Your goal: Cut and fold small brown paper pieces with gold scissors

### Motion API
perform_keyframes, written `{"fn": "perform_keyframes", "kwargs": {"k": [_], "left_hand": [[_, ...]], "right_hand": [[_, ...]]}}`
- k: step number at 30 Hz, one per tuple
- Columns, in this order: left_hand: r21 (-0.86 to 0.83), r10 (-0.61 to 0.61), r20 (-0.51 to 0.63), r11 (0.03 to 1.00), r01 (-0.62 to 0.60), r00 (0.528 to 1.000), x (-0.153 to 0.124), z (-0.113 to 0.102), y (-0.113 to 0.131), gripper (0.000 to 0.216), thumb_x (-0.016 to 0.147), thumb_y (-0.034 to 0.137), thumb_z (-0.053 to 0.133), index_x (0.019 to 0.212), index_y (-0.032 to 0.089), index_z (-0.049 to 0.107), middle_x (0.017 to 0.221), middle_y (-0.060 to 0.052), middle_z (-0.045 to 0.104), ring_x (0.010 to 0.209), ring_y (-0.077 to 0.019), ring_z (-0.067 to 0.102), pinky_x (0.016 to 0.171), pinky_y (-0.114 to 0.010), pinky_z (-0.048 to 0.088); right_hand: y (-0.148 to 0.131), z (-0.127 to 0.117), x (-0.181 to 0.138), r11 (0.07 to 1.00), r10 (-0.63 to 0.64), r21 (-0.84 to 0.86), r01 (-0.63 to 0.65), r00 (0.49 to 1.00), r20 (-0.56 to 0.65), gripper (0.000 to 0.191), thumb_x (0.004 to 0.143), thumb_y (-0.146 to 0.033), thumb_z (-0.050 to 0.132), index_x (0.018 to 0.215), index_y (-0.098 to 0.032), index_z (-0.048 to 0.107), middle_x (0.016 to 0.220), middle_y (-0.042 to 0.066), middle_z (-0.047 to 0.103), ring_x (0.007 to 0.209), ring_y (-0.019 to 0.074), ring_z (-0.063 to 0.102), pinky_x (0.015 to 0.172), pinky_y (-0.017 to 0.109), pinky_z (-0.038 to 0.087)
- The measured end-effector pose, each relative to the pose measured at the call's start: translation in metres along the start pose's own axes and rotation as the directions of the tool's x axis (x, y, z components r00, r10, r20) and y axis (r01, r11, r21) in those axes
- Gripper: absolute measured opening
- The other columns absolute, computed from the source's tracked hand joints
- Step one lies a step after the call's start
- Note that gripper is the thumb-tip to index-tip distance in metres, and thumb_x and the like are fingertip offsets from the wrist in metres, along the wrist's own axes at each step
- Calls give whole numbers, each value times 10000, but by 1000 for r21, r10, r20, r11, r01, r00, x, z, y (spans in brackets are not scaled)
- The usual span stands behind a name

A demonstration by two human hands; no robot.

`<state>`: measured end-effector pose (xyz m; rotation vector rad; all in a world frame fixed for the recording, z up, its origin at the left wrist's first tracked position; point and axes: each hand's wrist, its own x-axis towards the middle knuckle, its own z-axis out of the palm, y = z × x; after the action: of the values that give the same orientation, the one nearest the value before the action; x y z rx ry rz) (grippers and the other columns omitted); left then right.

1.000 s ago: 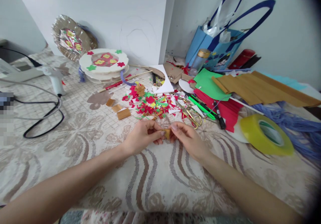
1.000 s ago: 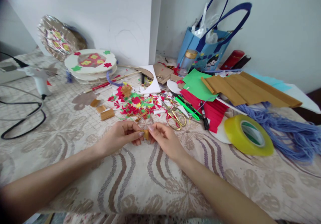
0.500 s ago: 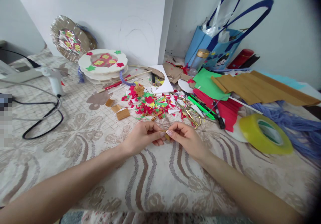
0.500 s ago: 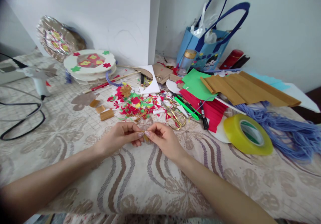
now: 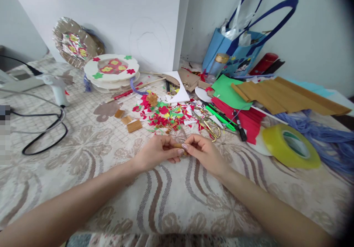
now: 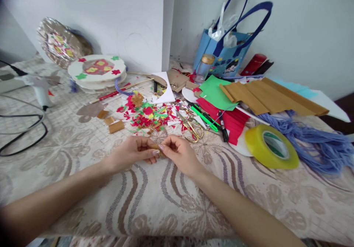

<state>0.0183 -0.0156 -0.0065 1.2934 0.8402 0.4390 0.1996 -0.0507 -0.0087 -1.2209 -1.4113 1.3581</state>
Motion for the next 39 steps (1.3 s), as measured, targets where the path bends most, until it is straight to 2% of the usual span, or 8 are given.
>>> {"fn": "perform_keyframes", "kwargs": {"k": [9, 15, 19, 27, 31, 34, 39], "left_hand": [[-20, -27, -17, 999, 27, 999, -1, 4, -2, 191, 711, 339, 681, 734, 156, 632, 598, 18, 666, 538, -101, 614, 577, -222, 527], [-51, -24, 8, 998, 24, 1000, -1, 3, 1, 206, 728, 340, 672, 742, 143, 613, 600, 8, 667, 536, -93, 616, 559, -200, 523], [-67, -70, 61, 995, 74, 996, 1, -1, 3, 221, 734, 355, 666, 764, 137, 643, 669, -14, 694, 595, -112, 650, 611, -224, 545], [-38, -44, 96, 998, 48, 994, -1, -6, 5, 248, 787, 386, 601, 787, 143, 649, 740, -27, 703, 656, -129, 670, 645, -244, 553], [-10, -23, 49, 1000, 24, 999, -1, -6, 5, 251, 794, 388, 590, 786, 141, 635, 747, -27, 697, 650, -121, 662, 642, -237, 549], [26, 10, -15, 1000, -9, 1000, -2, -5, 7, 264, 801, 394, 577, 768, 135, 620, 726, -28, 690, 624, -111, 648, 621, -223, 541], [106, 61, -77, 993, -53, 995, -3, 0, 10, 260, 804, 380, 574, 729, 131, 596, 630, -14, 657, 569, -102, 619, 580, -206, 522]], "right_hand": [[0, 2, -1, 1000, 10, 7, -11, 1000, 15, 146, 819, -266, 595, 718, -168, 557, 633, -31, 537, 586, 97, 481, 548, 217, 373], [2, 3, -1, 998, 17, 55, -19, 999, 36, 160, 820, -287, 601, 725, -167, 555, 634, -29, 540, 586, 98, 481, 550, 221, 376], [1, 2, -1, 998, 14, 68, -16, 999, 31, 165, 822, -279, 598, 713, -167, 545, 617, -36, 519, 570, 93, 466, 543, 221, 370], [0, 2, 0, 998, 22, 58, -23, 1000, 20, 169, 819, -268, 596, 700, -168, 531, 597, -41, 510, 549, 88, 455, 519, 216, 358], [-1, 2, -1, 998, 22, 63, -23, 1000, 20, 194, 845, -327, 562, 728, -174, 534, 617, -35, 527, 557, 91, 478, 539, 220, 388], [-3, 3, -3, 997, 66, 46, -69, 996, 65, 257, 864, -406, 516, 755, -174, 539, 617, -24, 544, 545, 99, 502, 521, 225, 403], [-4, 4, -4, 992, 126, 0, -127, 988, 93, 265, 794, -411, 611, 732, -170, 520, 603, -33, 523, 528, 97, 497, 469, 211, 376]]}}
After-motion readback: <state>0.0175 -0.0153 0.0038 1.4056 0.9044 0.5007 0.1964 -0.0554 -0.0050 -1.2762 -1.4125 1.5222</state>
